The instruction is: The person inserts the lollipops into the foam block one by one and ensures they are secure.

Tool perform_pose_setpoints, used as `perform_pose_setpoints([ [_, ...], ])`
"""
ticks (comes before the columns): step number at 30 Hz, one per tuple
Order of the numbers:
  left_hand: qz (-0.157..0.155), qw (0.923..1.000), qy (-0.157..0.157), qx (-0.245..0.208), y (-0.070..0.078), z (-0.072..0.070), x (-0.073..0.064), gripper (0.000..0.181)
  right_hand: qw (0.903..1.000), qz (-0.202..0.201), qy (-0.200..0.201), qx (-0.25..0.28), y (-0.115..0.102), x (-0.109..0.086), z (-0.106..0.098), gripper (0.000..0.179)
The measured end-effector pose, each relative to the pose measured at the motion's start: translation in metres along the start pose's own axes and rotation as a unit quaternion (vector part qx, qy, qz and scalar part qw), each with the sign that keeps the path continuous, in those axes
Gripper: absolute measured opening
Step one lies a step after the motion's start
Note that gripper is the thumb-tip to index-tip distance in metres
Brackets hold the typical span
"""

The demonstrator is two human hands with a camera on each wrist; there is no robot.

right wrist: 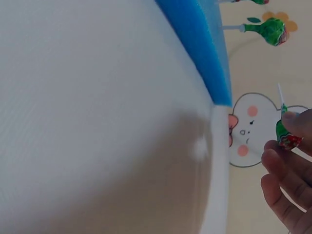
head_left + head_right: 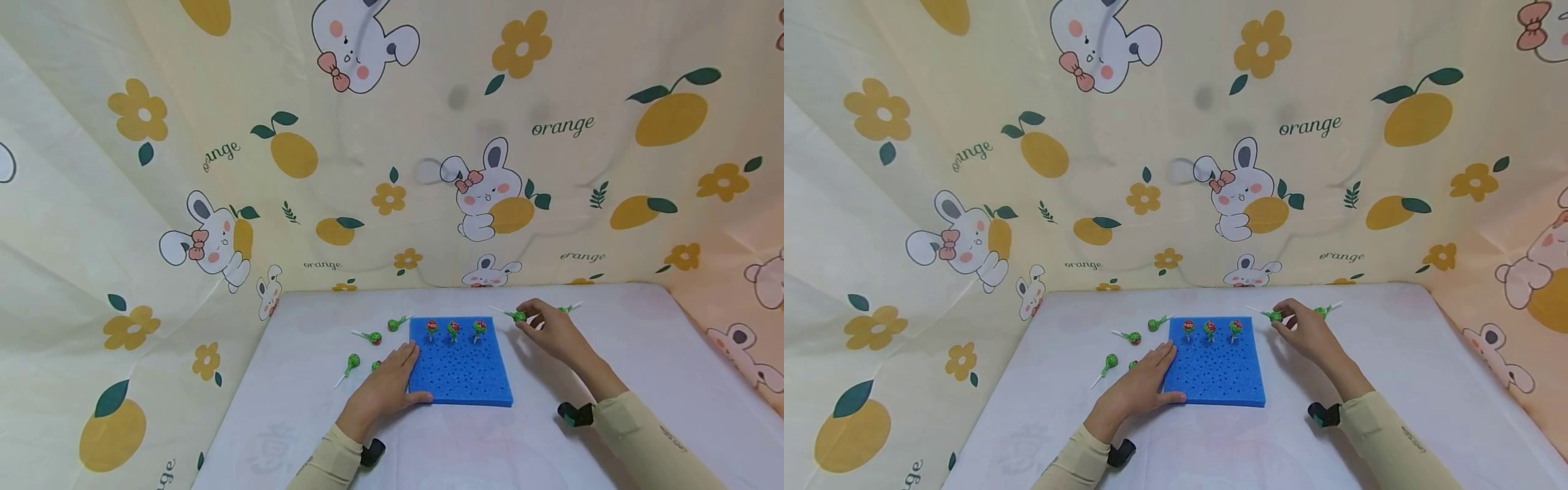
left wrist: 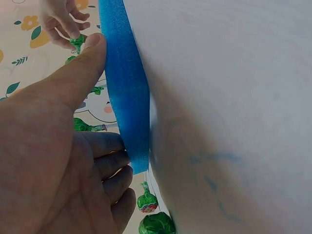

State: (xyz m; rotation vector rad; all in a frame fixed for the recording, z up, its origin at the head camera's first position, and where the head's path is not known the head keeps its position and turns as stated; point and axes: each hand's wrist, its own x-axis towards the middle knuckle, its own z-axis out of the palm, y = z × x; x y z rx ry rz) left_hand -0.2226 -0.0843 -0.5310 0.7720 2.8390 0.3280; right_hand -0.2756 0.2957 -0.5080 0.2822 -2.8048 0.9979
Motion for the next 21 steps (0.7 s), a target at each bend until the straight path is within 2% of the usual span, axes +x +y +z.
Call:
perform_pose_setpoints([
  [8,-0.002,1.0,-0.001,0.001,0.0,0.001,0.0,0.104,0.9999,-0.005,0.013,0.001,-0.011,-0.002,-0.001,0.036],
  [21,-0.001,1.0,-0.001,0.004,-0.001,0.002,0.001,0.105,0.9977,-0.046,0.05,0.003,-0.018,-0.005,-0.003,0.035],
])
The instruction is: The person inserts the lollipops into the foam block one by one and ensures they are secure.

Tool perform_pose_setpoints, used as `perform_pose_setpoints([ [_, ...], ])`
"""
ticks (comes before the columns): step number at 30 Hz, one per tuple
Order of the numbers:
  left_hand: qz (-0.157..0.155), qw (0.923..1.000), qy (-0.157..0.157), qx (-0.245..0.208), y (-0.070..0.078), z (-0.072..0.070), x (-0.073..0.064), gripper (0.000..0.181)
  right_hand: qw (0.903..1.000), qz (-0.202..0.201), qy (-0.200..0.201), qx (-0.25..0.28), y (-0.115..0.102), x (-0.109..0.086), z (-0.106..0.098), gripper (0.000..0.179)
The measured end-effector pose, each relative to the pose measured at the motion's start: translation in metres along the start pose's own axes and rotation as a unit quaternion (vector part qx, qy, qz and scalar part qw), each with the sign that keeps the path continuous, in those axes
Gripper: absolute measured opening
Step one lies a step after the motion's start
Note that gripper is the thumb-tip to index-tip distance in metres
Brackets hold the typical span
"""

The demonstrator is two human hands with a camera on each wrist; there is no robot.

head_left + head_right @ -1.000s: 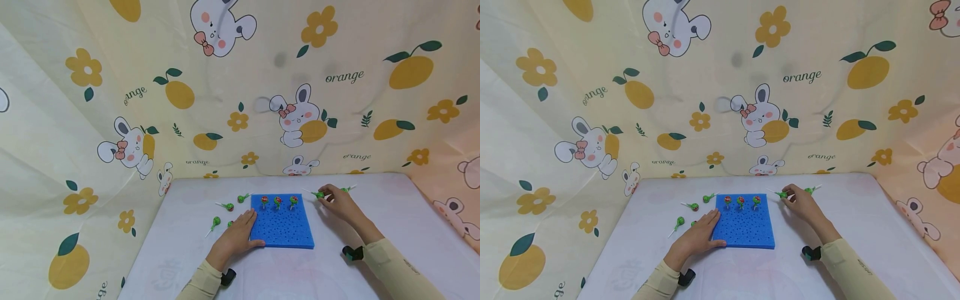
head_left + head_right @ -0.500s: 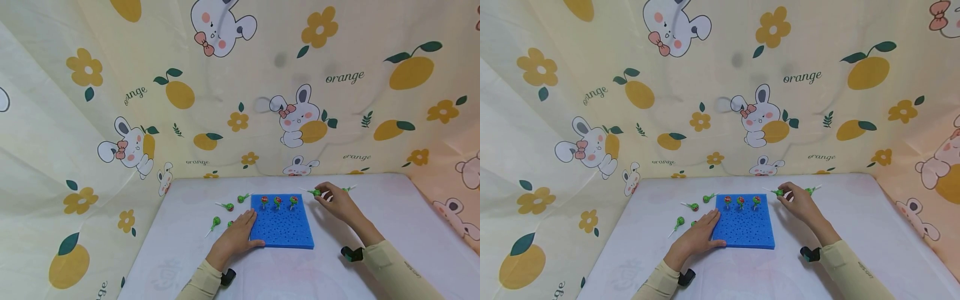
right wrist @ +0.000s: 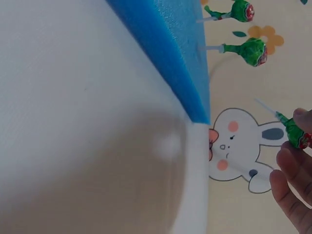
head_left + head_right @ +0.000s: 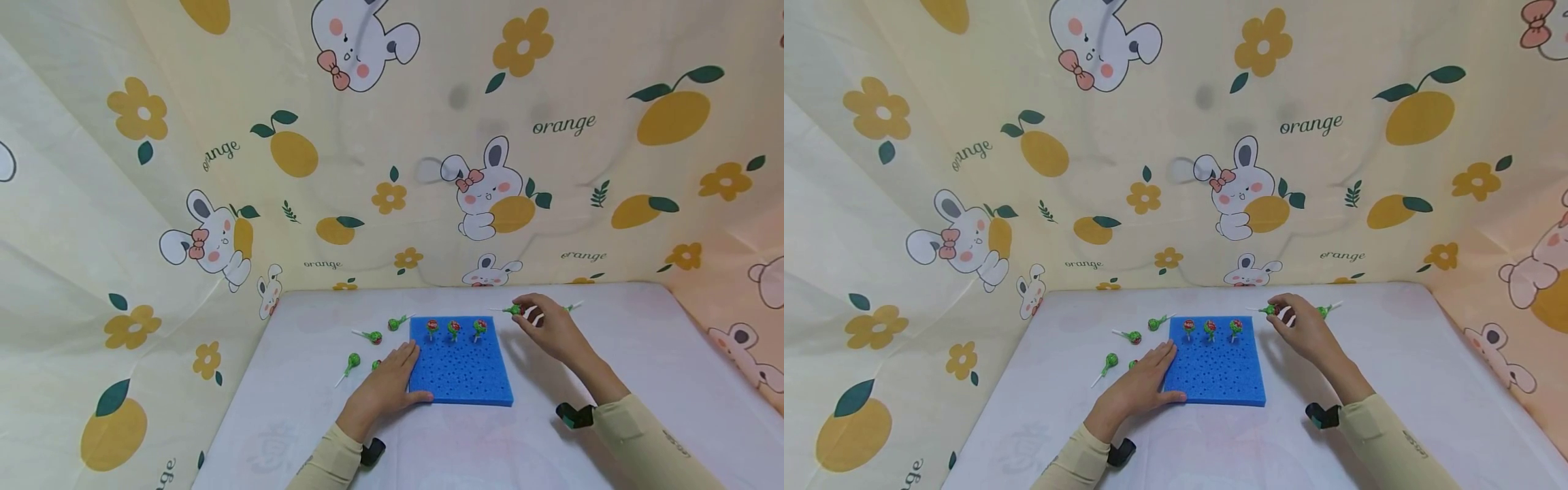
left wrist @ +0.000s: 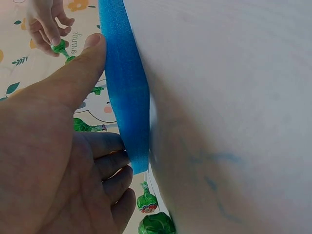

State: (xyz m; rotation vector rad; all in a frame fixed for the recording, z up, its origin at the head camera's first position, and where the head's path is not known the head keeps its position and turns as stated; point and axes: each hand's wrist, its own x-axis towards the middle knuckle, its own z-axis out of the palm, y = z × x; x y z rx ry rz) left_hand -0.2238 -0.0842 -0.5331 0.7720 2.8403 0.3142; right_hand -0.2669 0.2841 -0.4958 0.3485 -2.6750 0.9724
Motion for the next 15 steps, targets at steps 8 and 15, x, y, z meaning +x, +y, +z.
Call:
perform_pose_setpoints([
  [8,0.0,1.0,-0.001,-0.005,0.0,0.0,0.0,0.105,0.9988,-0.033,0.036,0.006,-0.013,-0.001,-0.001,0.035],
  [15,0.0,1.0,-0.002,-0.005,0.0,0.0,0.0,0.105,0.9951,-0.078,0.059,0.012,-0.028,-0.002,-0.003,0.036],
])
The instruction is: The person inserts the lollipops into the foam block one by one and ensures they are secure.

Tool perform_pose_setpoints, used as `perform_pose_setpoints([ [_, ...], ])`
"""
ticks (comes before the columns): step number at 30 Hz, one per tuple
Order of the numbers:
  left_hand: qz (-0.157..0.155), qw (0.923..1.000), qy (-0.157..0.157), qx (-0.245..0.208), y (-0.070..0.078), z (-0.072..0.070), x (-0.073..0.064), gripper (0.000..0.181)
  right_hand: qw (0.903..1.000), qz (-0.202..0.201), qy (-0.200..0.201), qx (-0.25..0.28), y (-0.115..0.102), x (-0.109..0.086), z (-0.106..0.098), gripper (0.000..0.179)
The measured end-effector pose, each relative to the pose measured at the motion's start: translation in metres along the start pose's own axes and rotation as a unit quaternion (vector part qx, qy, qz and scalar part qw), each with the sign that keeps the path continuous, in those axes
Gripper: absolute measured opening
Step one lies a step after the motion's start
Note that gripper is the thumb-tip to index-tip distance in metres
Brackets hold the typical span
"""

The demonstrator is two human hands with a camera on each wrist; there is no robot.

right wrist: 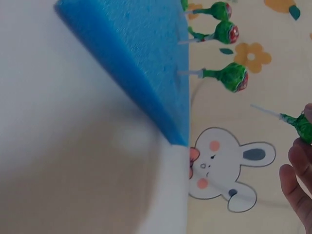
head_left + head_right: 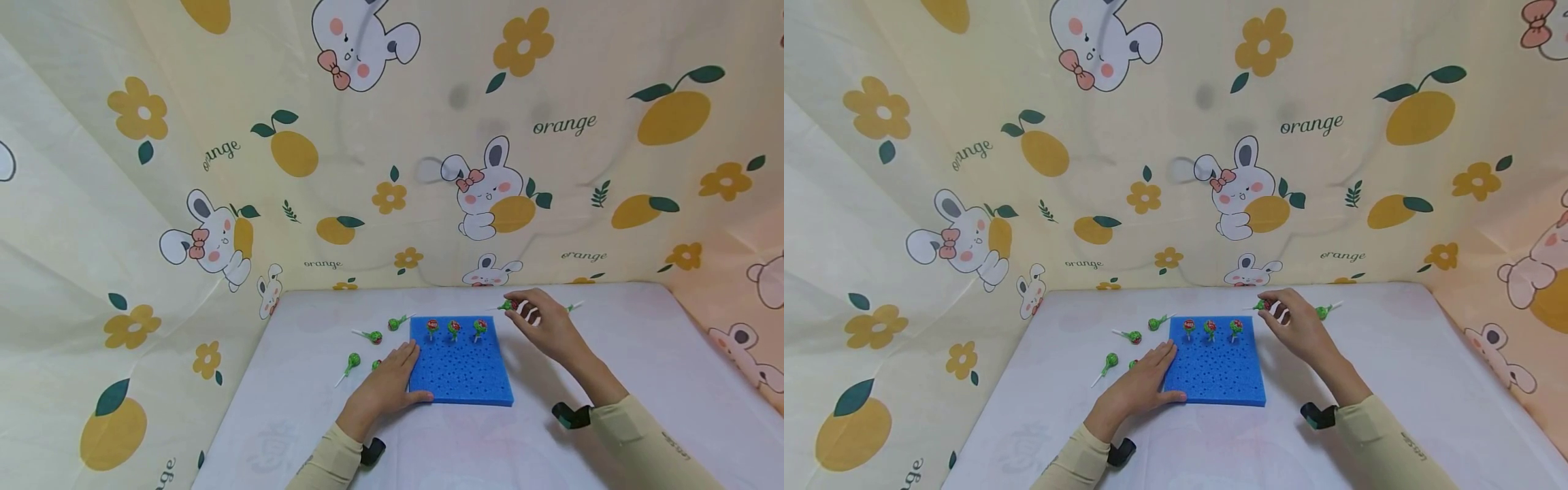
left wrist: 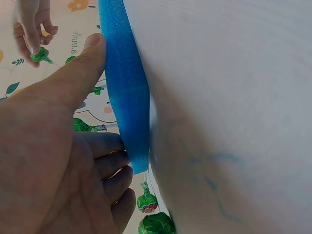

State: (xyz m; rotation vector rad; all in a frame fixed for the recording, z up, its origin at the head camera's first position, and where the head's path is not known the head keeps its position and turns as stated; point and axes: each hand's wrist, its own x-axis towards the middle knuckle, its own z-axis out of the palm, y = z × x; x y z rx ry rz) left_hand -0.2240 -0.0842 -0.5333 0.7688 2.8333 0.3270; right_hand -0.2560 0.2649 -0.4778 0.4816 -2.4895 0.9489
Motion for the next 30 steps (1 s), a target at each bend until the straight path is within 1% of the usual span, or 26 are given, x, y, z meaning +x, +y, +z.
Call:
perform_pose_setpoints([
  [4,0.001,1.0,0.001,0.001,0.0,0.0,0.0,0.105,1.0,-0.006,-0.001,0.002,-0.007,0.001,-0.001,0.037],
  [7,0.0,1.0,0.001,0.002,0.0,0.001,0.0,0.106,0.9998,-0.02,0.002,0.005,-0.01,0.001,-0.001,0.04],
  [13,-0.001,1.0,0.002,0.002,-0.001,0.001,0.001,0.105,0.9989,-0.028,0.005,0.037,-0.02,0.002,0.004,0.051],
  [15,-0.001,1.0,0.001,0.003,-0.001,0.001,0.001,0.105,0.9986,-0.028,0.004,0.044,-0.024,0.002,0.007,0.049],
  [19,-0.003,1.0,-0.002,0.003,-0.001,0.001,0.002,0.106,0.9974,-0.045,0.001,0.057,-0.028,0.002,0.012,0.042],
  [25,-0.005,1.0,-0.005,0.007,0.0,0.001,0.003,0.106,0.9945,-0.073,-0.014,0.073,-0.036,0.001,0.02,0.041],
  [30,-0.01,0.9999,-0.007,0.009,0.001,0.001,0.003,0.106,0.9936,-0.073,-0.037,0.078,-0.043,0.0,0.027,0.037],
])
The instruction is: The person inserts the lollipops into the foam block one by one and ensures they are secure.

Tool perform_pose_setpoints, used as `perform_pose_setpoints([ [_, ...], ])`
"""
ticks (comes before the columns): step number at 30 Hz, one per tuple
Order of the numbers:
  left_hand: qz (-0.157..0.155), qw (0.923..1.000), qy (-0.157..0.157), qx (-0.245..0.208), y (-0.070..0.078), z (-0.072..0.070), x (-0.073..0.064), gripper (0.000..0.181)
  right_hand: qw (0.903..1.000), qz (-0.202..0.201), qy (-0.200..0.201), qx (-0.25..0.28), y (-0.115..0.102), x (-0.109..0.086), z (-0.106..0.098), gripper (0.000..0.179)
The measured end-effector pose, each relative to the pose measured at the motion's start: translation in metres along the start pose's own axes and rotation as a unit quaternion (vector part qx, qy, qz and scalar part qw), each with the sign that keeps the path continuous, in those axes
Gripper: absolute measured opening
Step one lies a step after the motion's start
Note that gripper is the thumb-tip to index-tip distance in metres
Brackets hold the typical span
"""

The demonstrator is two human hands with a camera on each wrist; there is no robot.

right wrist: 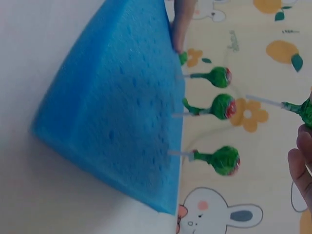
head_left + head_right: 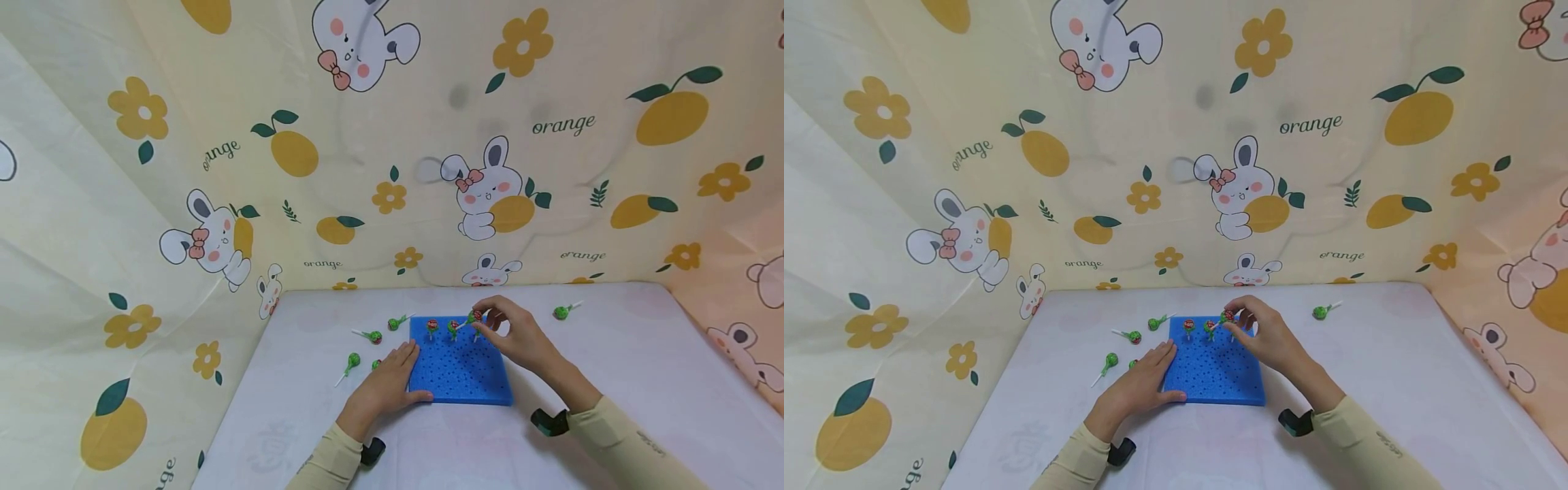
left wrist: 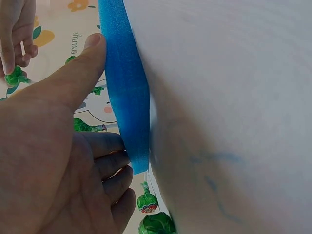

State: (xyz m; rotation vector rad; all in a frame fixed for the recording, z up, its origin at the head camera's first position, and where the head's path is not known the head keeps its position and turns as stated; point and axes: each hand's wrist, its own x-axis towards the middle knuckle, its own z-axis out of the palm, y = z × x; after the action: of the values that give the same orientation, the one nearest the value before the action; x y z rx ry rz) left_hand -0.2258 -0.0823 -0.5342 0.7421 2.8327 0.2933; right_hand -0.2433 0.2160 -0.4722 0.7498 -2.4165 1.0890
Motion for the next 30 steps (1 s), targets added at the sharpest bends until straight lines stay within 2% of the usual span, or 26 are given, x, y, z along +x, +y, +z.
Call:
perform_pose_setpoints([
  [8,0.005,1.0,0.003,-0.002,-0.002,0.001,0.0,0.106,0.9993,0.005,-0.037,0.008,-0.003,0.0,0.015,0.036],
  [16,0.008,0.9999,0.006,-0.007,-0.001,-0.001,0.0,0.105,0.9983,-0.016,-0.049,0.028,-0.004,0.001,0.028,0.035],
  [30,0.019,0.9997,0.013,-0.005,-0.002,0.0,-0.001,0.104,0.9949,0.023,-0.094,0.029,-0.009,0.002,0.045,0.033],
])
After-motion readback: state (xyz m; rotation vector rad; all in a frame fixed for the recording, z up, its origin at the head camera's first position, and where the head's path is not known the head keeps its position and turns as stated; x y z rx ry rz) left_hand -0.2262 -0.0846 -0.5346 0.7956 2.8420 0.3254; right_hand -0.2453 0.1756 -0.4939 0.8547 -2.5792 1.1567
